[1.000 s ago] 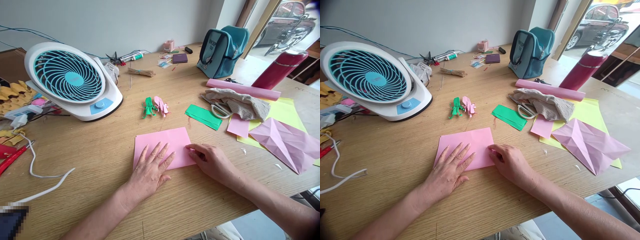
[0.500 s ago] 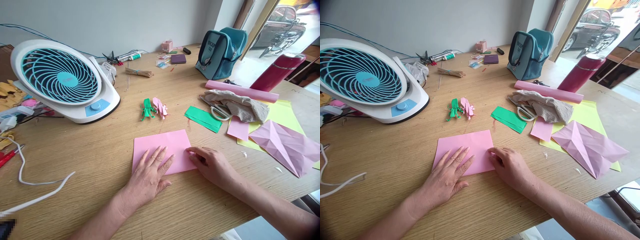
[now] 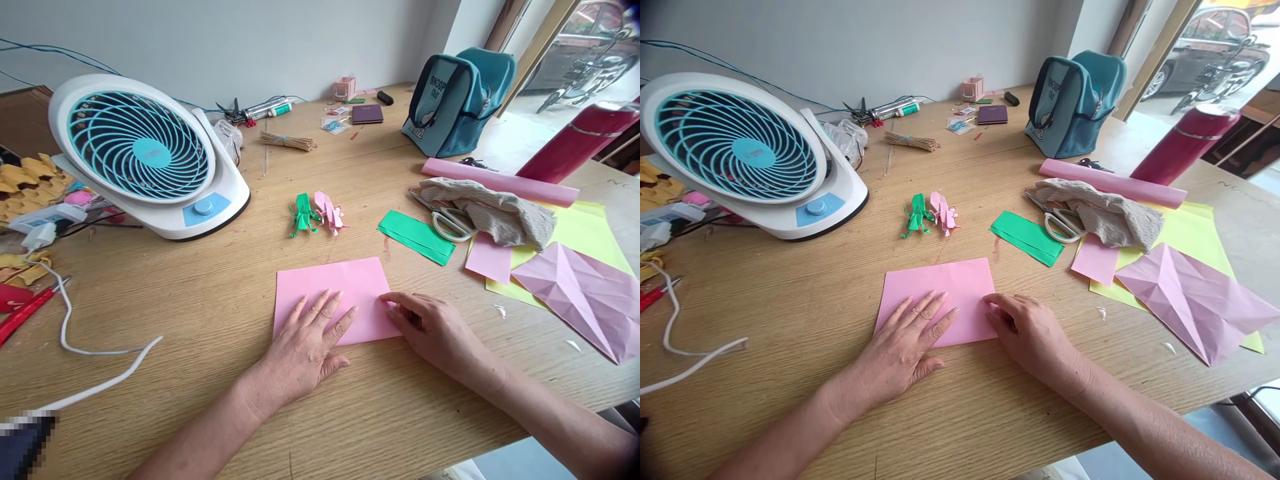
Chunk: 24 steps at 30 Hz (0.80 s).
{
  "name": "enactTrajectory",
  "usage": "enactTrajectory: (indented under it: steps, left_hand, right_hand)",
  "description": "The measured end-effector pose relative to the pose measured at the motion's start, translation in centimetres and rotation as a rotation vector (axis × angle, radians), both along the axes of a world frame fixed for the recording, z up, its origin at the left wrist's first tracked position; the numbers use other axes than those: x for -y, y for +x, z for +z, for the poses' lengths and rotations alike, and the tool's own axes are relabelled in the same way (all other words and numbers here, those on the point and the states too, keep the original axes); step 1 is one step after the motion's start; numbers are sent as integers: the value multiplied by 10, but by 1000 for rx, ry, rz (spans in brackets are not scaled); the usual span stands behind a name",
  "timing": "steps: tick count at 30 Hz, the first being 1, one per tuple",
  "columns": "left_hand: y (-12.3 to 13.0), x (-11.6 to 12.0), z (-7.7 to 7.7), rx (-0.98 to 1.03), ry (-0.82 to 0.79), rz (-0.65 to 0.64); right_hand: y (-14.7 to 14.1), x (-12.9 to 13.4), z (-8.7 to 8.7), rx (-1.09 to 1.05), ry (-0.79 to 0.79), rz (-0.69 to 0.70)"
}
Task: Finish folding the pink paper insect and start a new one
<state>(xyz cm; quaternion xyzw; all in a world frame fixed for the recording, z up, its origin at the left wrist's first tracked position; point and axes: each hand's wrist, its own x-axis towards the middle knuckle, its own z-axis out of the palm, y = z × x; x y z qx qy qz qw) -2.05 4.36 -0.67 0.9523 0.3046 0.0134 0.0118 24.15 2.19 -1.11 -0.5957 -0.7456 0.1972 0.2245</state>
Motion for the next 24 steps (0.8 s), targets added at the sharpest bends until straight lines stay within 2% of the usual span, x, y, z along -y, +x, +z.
enactTrajectory:
  steps: [7, 24]
  left_hand:
    - [-1, -4, 5, 3, -11, -35]
    - [-3, -8, 0, 35, -29, -55]
  right_hand:
    - [1, 2, 1, -7, 0, -2]
    - [0, 0, 1, 5, 22, 6]
